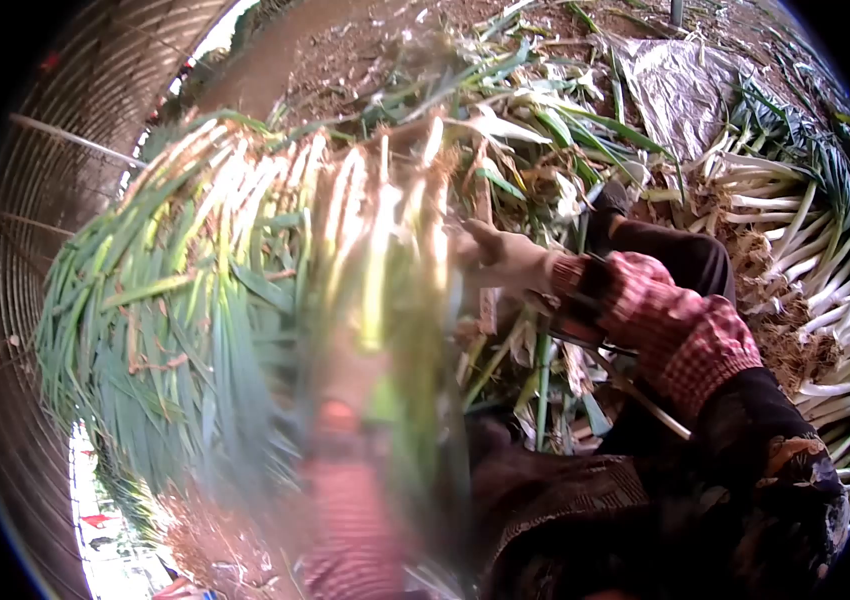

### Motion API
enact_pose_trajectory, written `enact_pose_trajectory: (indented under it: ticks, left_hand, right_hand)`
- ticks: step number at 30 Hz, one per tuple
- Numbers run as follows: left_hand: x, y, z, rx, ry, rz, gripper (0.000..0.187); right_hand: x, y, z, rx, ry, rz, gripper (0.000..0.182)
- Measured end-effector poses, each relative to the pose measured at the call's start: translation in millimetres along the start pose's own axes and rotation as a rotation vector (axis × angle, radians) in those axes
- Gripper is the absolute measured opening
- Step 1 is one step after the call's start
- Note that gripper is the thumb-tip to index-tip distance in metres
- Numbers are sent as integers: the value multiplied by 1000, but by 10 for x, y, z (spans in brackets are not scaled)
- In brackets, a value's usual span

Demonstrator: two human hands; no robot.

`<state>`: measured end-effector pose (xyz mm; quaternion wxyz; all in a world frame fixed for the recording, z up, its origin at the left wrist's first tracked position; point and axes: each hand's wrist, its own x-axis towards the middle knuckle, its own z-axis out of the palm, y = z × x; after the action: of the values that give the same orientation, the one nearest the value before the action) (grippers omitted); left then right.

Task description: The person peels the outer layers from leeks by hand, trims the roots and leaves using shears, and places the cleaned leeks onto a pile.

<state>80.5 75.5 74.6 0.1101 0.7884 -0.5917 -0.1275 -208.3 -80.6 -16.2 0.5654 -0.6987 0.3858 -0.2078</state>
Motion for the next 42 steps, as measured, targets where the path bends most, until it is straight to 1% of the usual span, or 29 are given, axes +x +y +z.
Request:
enact_pose_trajectory:
  ticks: [1,3,5,6,7,8,9,10,11,12,14,15,19,20,23,24,25,26,28,29,30,31,32,35,36,37,39,41,42]
  left_hand:
    - [5,-119,-298,44,-46,-102,50]
    - [-58,-66,-673,83,-3,-418,50]
    - [-100,2,-783,624,112,-376,47]
    - [-117,100,-754,628,211,-290,40]
    - [-73,235,-623,511,200,-261,30]
    - [-28,371,-492,393,186,-234,21]
    - [-23,416,-267,156,209,2,15]
    - [-30,519,-35,208,61,-57,13]
    - [-40,591,200,190,43,-12,15]
    - [-50,664,434,171,24,32,17]
    - [-80,976,610,399,-92,-88,32]
    - [-94,895,803,555,50,-23,39]
    - [-199,832,894,594,-233,-242,48]
    - [-306,754,866,576,-155,-143,48]
    - [-198,669,681,391,-205,-242,42]
    - [-178,797,432,178,-274,-260,33]
    - [-112,797,338,-200,-364,-328,28]
    - [-1,689,354,-363,-393,-278,26]
    - [-36,998,291,-638,-438,-299,23]
    - [-50,1156,259,-774,-463,-315,22]
    - [-5,1033,466,-729,-501,-254,23]
    - [-15,912,635,-685,-530,-323,25]
    - [-37,846,765,-640,-560,-392,27]
    - [-13,83,1562,-606,-519,-269,32]
    - [-15,-93,1734,-610,-494,-233,34]
    - [-5,-244,1862,-608,-476,-196,36]
    - [-128,70,1614,-654,-503,-335,36]
    - [-186,42,1594,-635,-475,-352,34]
    - [-207,-57,1645,-647,-447,-351,32]
  right_hand:
    - [-316,-50,0,-33,6,-21,100]
    - [-980,-162,135,112,-163,-72,100]
    - [-1556,-250,319,20,-282,-145,103]
    - [-1694,-117,437,14,-301,-175,103]
    - [-1745,-7,511,8,-316,-206,103]
    - [-1692,-66,514,-3,-284,-141,102]
    - [-1640,-129,516,-12,-253,-75,101]
    - [-1495,-206,450,-43,-235,13,101]
    - [-1376,-255,368,-75,-215,99,101]
    - [-1228,-150,373,-130,-115,-19,100]
    - [-804,-45,377,-196,-11,-28,95]
    - [-560,54,403,-236,61,-24,93]
    - [165,-127,40,-108,46,170,77]
    - [182,-119,9,-61,88,186,73]
    - [10,-116,-89,95,110,126,69]
    - [-291,-205,-106,83,34,45,64]
    - [-550,-124,-46,-24,25,-29,78]
    - [-942,-301,-83,11,-62,-44,95]
    - [-1279,-88,46,-20,-25,-171,97]
    - [-1304,-131,-4,28,8,-98,96]
    - [-1329,-176,-57,78,45,-26,94]
    - [-1192,-40,-84,145,78,89,94]
    - [-1134,36,-111,100,37,55,99]
    - [-950,105,-58,-167,-20,-98,106]
    - [-836,-70,-86,-170,-65,55,104]
    - [-680,-82,-108,-139,-34,60,102]
    - [-323,69,-95,-76,12,77,100]
    - [163,337,-25,-94,93,134,97]
    - [120,154,-117,-32,123,160,79]
